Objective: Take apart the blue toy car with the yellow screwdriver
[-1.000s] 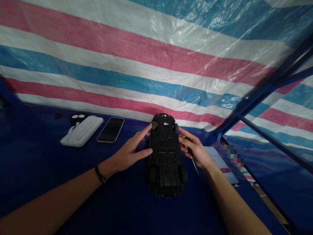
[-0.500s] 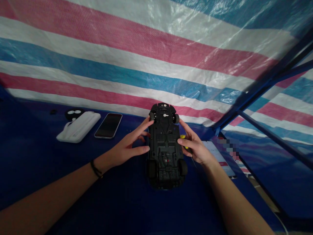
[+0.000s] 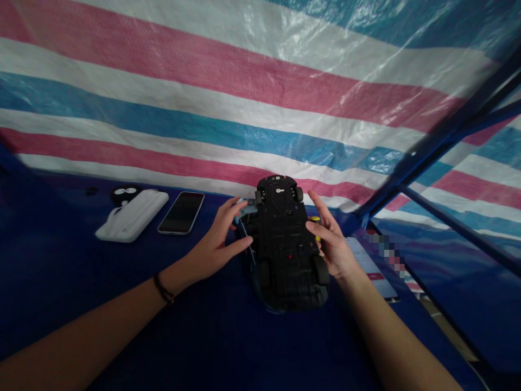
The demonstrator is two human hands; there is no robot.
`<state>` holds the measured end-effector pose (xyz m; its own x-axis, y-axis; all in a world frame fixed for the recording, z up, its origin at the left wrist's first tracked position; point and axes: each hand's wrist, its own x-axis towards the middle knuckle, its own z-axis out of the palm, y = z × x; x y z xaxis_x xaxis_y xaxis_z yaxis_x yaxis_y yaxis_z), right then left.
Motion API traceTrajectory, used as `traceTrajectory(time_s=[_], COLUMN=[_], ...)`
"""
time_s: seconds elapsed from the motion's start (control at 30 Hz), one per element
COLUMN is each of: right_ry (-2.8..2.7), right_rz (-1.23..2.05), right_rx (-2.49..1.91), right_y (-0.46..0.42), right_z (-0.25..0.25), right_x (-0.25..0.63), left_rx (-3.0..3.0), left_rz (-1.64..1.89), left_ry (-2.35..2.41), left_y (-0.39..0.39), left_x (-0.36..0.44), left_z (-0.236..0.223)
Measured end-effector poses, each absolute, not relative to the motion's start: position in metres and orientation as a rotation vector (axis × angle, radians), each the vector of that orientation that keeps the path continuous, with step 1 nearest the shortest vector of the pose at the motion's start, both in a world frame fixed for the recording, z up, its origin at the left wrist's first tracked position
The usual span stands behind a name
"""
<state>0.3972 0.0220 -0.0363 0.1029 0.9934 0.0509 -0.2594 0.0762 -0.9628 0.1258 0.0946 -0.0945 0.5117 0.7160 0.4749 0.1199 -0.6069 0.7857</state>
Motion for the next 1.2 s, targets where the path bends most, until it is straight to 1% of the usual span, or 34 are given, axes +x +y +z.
traceTrajectory(time_s=[0.13,0.3,0.5,0.63,0.77,0.93,1.07,1.2], right_ry=[-0.892,-0.816,-0.846,-0.85,-0.957,-1.017,-0.905,-0.878], right_rz=[1.142,0.995,0.838,0.786,0.752,0.788,0.858,0.861], right_rx=[-1.01,-1.012,-1.031,-1.051,-1.082,-1.149,-1.192,-1.185], right_y=[0.024,0.025,0.03,0.033,0.035,0.035,0.033,0.033], right_z=[-0.033,-0.023,-0.025,-0.034,-0.041,-0.041,-0.036,-0.034], right_x=[0.4,0.411,0.451,0.475,0.49,0.493,0.484,0.479], left_rx=[2.081,2.042,1.892,1.84,1.894,1.989,2.048,2.113], left_rz=[1.041,0.87,1.064,1.075,0.973,0.874,0.88,0.961], left_ry=[0.832,0.886,0.816,0.89,0.99,0.913,0.915,0.962], left_y=[0.095,0.091,0.094,0.094,0.088,0.082,0.083,0.086], left_x=[0.133,0.135,0.139,0.141,0.14,0.14,0.142,0.142], left_z=[-0.104,-0.101,-0.104,-0.103,-0.092,-0.082,-0.084,-0.088])
